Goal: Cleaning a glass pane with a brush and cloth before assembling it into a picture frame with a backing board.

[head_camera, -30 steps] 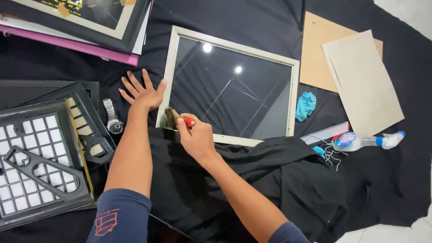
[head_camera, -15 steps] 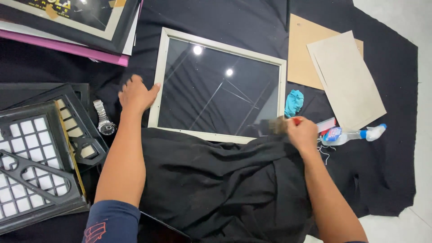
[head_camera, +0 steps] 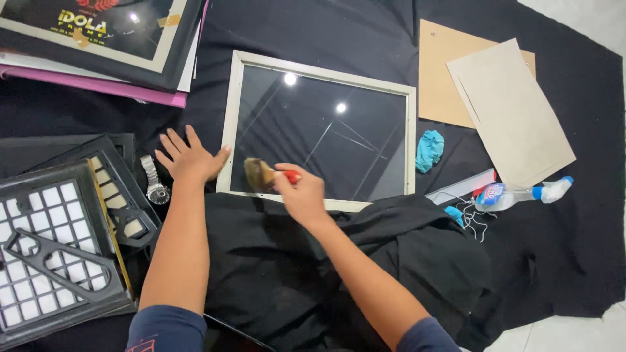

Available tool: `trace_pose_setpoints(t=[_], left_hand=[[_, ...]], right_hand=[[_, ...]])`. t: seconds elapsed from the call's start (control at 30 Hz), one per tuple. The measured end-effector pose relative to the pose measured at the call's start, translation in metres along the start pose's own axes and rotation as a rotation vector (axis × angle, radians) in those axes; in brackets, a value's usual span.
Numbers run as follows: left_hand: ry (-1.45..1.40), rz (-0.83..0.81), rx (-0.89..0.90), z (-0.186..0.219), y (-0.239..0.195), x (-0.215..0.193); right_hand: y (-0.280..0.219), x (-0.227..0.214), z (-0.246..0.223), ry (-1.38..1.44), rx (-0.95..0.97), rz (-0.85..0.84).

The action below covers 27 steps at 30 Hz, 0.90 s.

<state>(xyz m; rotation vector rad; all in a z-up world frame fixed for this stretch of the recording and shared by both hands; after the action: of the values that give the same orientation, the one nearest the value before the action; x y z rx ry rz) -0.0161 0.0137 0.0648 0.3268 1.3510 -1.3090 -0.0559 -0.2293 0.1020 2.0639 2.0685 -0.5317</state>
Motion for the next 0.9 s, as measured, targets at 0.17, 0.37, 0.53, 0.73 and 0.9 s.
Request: trace_pose_setpoints(t=[0.17,0.37,0.53,0.73,0.9], left_hand=[[0.041,-0.028,-0.109,-0.01,0.046,0.052],[0.062,0.253,-0.072,-0.024,0.067,0.087],[0.05,0.446,0.017,-0.027,0.063,0.094],[0.073,0.332,-0.065,-0.03,0.08,0.101],[0.032,0.352,-0.075,-0.035,0.087,0.106]], right_hand=[[0.033,-0.024,0.03,-0.202,0.023,-0.009],[0.082,-0.193,0.066,-0.576,0.108,0.176],[0.104,-0.272,0.093,-0.903,0.143,0.4],[0.059,-0.117,-0.014,-0.436,-0.151,0.319],[0.04,0.007,-0.03,-0.237,-0.232,0.066]])
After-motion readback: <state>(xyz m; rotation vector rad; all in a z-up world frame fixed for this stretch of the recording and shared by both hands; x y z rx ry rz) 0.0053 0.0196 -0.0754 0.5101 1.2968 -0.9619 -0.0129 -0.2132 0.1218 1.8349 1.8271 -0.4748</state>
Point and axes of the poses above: each hand's wrist, its own y-axis towards the middle knuckle, its own x-axis out of the palm, z = x × y, the point moved 3 cm from there along y, towards the middle knuckle, and after that the axes turned 4 degrees about x, right-handed, at the moved point
